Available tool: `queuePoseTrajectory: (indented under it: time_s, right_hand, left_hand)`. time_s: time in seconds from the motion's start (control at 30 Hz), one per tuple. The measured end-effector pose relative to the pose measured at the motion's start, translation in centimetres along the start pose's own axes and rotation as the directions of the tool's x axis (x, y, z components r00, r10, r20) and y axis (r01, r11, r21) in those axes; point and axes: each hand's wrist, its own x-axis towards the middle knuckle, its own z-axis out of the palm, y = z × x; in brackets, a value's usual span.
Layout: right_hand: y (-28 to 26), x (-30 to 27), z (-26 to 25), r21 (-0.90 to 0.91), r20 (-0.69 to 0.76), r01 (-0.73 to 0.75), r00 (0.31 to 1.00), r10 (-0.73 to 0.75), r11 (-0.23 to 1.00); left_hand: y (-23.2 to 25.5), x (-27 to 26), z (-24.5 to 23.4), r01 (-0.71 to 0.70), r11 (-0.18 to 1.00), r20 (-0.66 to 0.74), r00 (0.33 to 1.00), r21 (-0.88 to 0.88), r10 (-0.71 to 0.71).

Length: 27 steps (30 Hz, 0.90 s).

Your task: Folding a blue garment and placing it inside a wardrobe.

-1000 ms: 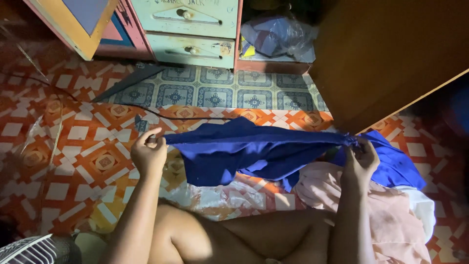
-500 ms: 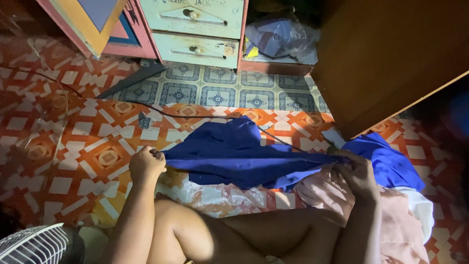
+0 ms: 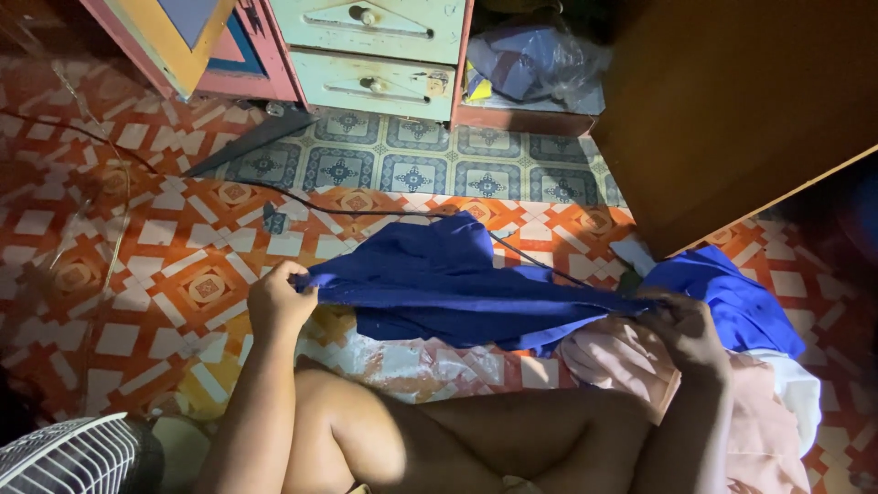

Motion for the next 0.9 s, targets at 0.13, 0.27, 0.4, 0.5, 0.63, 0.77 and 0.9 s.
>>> queuePoseTrajectory:
  time_s: [0.13, 0.27, 0.4, 0.5, 0.63, 0.77, 0.9]
  right_hand:
    - [-2.1, 0.1, 0.7, -0.182, -0.02, -0.179, 0.984, 0.179, 0.967]
    - [-2.4, -0.5, 1.5, -0.302, 0.047, -0.306, 0.941, 0.335, 0.903]
    - [-0.1, -0.2, 3.1, -0.38, 0.127, -0.206, 0.954, 0.271, 0.902]
    - [-0.5, 0.3, 3.4, -0.395, 0.061, -0.207, 0.966, 0.25, 0.895]
    - [0.6, 0.5, 1.7, -0.419, 0.003, -0.198, 0.976, 0.219, 0.886]
    - [1.7, 0.7, 0.6, -0.382, -0.118, -0.205, 0.978, 0.172, 0.901]
    - [-1.3, 0.4, 1.5, -0.345, -0.185, -0.21, 0.971, 0.153, 0.915]
  left_hand:
    - [1.2, -0.5, -1.0, 0.058, 0.998, 0.02, 0.998, 0.033, -0.059]
    - [-1.5, 0.0, 0.9, 0.14, 0.978, -0.023, 0.989, -0.155, -0.146]
    - [-3.1, 1.0, 2.4, 0.234, 0.876, -0.081, 0.953, -0.421, -0.293]
    - [-1.3, -0.5, 1.2, 0.092, 0.957, -0.206, 0.967, -0.276, -0.153]
    - [0.4, -1.2, -1.2, 0.037, 0.94, -0.149, 0.985, -0.339, -0.092]
    - [1.9, -2.2, -1.9, -0.081, 0.856, -0.115, 0.993, -0.511, 0.025]
    - [1.6, -2.1, -1.1, -0.168, 0.703, -0.118, 0.986, -0.691, 0.119]
